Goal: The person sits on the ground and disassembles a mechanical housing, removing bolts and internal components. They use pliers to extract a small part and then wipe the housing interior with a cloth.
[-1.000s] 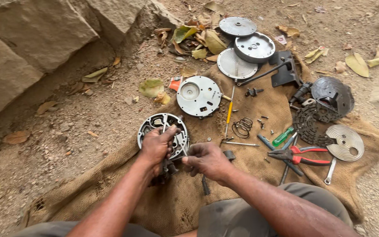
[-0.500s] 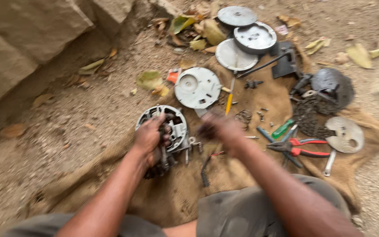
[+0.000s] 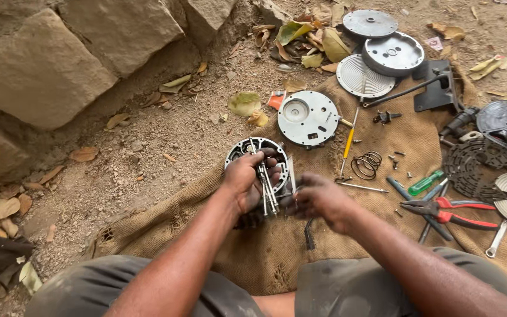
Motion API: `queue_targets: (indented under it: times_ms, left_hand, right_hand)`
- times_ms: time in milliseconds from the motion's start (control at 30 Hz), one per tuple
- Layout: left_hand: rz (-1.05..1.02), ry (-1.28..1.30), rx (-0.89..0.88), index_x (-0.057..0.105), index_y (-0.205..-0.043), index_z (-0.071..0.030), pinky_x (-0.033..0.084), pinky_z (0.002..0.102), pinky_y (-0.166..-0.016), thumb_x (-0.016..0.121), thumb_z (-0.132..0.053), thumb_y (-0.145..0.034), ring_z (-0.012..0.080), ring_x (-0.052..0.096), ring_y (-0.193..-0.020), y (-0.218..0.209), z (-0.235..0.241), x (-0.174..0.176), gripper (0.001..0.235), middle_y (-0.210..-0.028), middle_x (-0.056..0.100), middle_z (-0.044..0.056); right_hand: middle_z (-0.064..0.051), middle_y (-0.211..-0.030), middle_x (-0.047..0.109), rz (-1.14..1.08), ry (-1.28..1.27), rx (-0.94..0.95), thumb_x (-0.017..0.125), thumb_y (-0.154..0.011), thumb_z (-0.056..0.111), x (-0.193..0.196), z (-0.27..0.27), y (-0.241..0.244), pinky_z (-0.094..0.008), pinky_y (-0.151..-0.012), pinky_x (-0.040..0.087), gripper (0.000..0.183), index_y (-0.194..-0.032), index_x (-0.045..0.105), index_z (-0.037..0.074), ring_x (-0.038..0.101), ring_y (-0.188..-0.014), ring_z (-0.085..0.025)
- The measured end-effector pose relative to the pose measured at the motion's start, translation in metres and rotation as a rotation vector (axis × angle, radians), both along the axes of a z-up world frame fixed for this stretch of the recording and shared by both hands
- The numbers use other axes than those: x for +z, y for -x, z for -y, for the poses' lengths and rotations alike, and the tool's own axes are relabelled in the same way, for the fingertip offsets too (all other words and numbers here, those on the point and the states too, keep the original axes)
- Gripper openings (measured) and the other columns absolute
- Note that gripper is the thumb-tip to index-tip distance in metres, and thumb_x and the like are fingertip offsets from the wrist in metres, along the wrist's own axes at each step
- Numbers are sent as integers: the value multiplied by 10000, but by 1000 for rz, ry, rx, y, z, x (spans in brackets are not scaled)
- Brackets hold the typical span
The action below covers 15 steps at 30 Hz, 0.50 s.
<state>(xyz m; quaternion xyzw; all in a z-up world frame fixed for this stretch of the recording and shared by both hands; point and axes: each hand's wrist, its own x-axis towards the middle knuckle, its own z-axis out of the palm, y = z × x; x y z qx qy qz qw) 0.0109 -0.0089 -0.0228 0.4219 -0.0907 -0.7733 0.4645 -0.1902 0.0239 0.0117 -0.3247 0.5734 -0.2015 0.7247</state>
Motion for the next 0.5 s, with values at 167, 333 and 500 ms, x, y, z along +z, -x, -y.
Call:
queue_targets:
  times_ms: [167, 333, 500]
  left_hand:
    - [-67, 17, -2, 594, -1127, -44, 620, 402, -732, 429, -164, -1065, 244, 699, -789, 6, -4, 8, 214, -844, 667, 87]
    - [-44, 30, -6, 603, -1149, -40, 630, 394, -785, 429, -173, -1072, 239, 715, -836, 13, -9, 14, 232, -873, 679, 83]
    - [16, 34, -23, 597, -1156, -34, 642, 388, -815, 477, -168, -1079, 246, 727, -879, 15, -12, 15, 196, -920, 695, 91]
  right_hand:
    - [-117, -977, 723, 121, -70, 44, 539, -936, 57, 7, -13, -9, -398, -753, 606, 237, -1165, 599, 67, 746, -853, -264]
    - [-88, -974, 723, 165, -67, 32, 596, -937, 120, 8, -12, -9, -382, -753, 608, 245, -1177, 596, 74, 744, -864, -240]
    - [-72, -935, 740, 71, 31, 98, 670, -948, 153, 2, -13, -11, -342, -715, 592, 239, -1160, 632, 49, 722, -846, -185]
